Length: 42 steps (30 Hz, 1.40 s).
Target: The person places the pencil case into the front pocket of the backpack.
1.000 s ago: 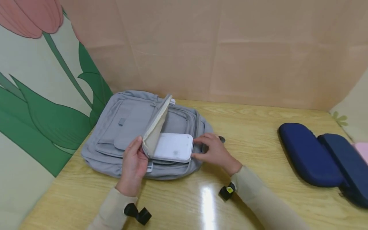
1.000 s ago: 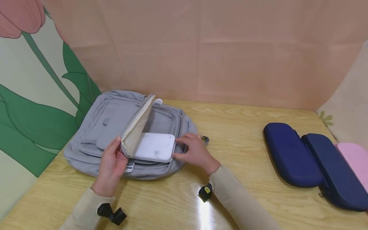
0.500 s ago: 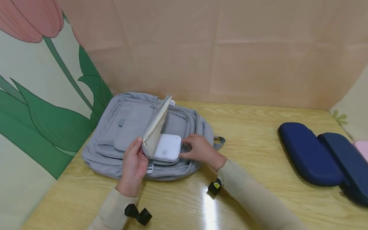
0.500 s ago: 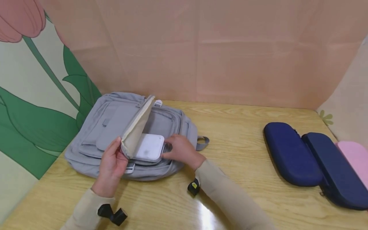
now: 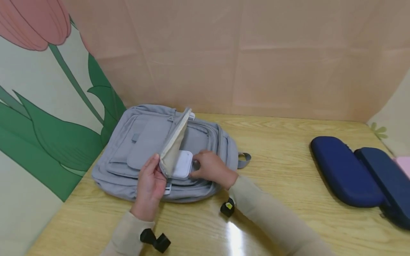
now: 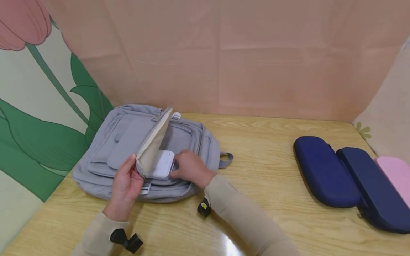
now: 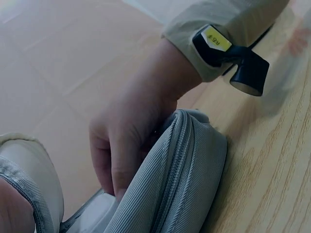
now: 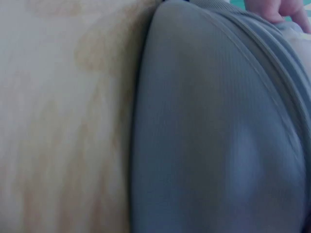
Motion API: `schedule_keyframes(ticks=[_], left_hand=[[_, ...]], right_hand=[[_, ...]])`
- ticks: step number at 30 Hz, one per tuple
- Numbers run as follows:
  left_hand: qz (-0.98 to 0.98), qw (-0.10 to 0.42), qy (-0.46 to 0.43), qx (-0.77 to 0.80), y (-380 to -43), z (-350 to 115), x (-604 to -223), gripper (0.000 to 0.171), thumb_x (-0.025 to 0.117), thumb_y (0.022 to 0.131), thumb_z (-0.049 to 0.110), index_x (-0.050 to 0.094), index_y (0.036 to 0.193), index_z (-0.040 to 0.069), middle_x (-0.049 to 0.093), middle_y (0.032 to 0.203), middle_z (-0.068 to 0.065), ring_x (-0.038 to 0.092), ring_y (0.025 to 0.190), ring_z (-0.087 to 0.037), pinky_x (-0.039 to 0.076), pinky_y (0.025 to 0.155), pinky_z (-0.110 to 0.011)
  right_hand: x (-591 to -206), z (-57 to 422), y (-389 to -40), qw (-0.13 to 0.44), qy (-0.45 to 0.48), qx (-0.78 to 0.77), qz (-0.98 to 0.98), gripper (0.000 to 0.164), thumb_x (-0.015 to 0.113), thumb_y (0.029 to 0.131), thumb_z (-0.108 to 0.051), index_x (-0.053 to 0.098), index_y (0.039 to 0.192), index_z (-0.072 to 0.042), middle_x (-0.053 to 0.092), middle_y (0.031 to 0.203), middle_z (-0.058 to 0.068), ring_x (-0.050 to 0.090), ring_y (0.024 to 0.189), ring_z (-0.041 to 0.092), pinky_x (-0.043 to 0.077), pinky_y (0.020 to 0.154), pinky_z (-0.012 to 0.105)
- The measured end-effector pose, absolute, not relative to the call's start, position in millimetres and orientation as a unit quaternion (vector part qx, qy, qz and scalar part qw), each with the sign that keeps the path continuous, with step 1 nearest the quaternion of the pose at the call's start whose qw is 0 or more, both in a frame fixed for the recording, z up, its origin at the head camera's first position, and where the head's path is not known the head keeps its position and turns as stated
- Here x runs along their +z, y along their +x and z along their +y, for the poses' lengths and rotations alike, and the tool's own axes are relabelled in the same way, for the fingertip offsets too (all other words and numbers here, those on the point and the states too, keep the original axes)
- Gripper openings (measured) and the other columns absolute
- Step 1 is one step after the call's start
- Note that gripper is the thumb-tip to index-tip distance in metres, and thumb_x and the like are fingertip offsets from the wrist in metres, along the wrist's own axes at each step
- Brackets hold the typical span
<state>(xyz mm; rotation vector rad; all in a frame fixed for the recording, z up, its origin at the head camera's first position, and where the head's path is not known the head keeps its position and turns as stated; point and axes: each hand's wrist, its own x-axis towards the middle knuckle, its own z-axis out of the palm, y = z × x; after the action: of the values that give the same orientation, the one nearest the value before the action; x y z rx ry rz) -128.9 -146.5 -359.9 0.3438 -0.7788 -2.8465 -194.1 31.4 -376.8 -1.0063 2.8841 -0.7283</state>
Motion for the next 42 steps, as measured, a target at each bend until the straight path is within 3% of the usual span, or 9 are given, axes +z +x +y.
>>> schedule_keyframes(ticks=[4, 10, 22, 27, 34, 42], left_hand=[[-0.266, 0.084, 0.113, -0.954, -128.7, -145.3, -360.1, 0.018, 0.054, 0.091, 0.001, 0.062, 0.075, 0.004, 0.065, 0.071, -0.004, 0.064, 0.069, -0.011, 0.051, 0.066, -0.02], [-0.279, 0.082, 0.11, -0.95, -128.9, -145.0, -359.5, 0.026, 0.046, 0.095, 0.003, 0.063, 0.076, 0.004, 0.067, 0.073, -0.004, 0.065, 0.072, -0.01, 0.051, 0.068, -0.02], [-0.278, 0.082, 0.111, -0.951, -128.1, -147.7, -360.8, 0.027, 0.046, 0.096, 0.005, 0.063, 0.075, 0.005, 0.066, 0.073, -0.003, 0.065, 0.072, -0.01, 0.051, 0.068, -0.02], [-0.275, 0.085, 0.108, -0.952, -127.9, -148.0, -362.8, 0.022, 0.051, 0.093, 0.005, 0.062, 0.075, 0.005, 0.066, 0.071, -0.003, 0.064, 0.07, -0.011, 0.051, 0.066, -0.02], [-0.27, 0.09, 0.098, -0.954, -127.2, -146.1, -366.7, 0.011, 0.062, 0.086, 0.005, 0.062, 0.075, 0.005, 0.065, 0.07, -0.003, 0.064, 0.068, -0.011, 0.051, 0.065, -0.02], [-0.267, 0.089, 0.1, -0.954, -125.9, -146.0, -367.3, 0.009, 0.063, 0.086, 0.005, 0.061, 0.077, 0.004, 0.065, 0.07, -0.004, 0.064, 0.069, -0.011, 0.051, 0.066, -0.021]], right_hand=[[-379.5, 22.6, -192.1, -0.006, -0.319, -0.233, 0.919, 0.045, 0.079, 0.068, -0.033, 0.067, 0.099, -0.003, 0.058, 0.083, 0.004, 0.05, 0.068, 0.013, 0.045, 0.061, 0.027], [-380.3, 11.6, -190.0, -0.006, -0.323, -0.238, 0.916, 0.048, 0.077, 0.071, -0.035, 0.066, 0.102, -0.001, 0.056, 0.082, 0.003, 0.047, 0.063, 0.012, 0.042, 0.057, 0.026], [-385.0, 10.7, -187.0, -0.003, -0.321, -0.282, 0.904, 0.05, 0.073, 0.077, -0.034, 0.063, 0.114, 0.0, 0.058, 0.09, 0.009, 0.05, 0.069, 0.014, 0.045, 0.062, 0.026], [-379.2, 27.6, -180.6, -0.061, -0.32, -0.355, 0.876, 0.043, 0.066, 0.083, -0.025, 0.061, 0.114, 0.004, 0.059, 0.098, 0.015, 0.059, 0.081, 0.023, 0.05, 0.071, 0.034], [-379.3, 71.5, -178.8, -0.14, -0.297, -0.405, 0.853, 0.031, 0.065, 0.084, -0.015, 0.064, 0.11, 0.002, 0.06, 0.097, 0.012, 0.055, 0.077, 0.018, 0.047, 0.064, 0.027], [-373.7, 150.4, -179.6, -0.205, -0.214, -0.375, 0.879, 0.031, 0.067, 0.082, -0.011, 0.062, 0.108, 0.005, 0.057, 0.1, 0.019, 0.056, 0.087, 0.033, 0.048, 0.069, 0.044]])
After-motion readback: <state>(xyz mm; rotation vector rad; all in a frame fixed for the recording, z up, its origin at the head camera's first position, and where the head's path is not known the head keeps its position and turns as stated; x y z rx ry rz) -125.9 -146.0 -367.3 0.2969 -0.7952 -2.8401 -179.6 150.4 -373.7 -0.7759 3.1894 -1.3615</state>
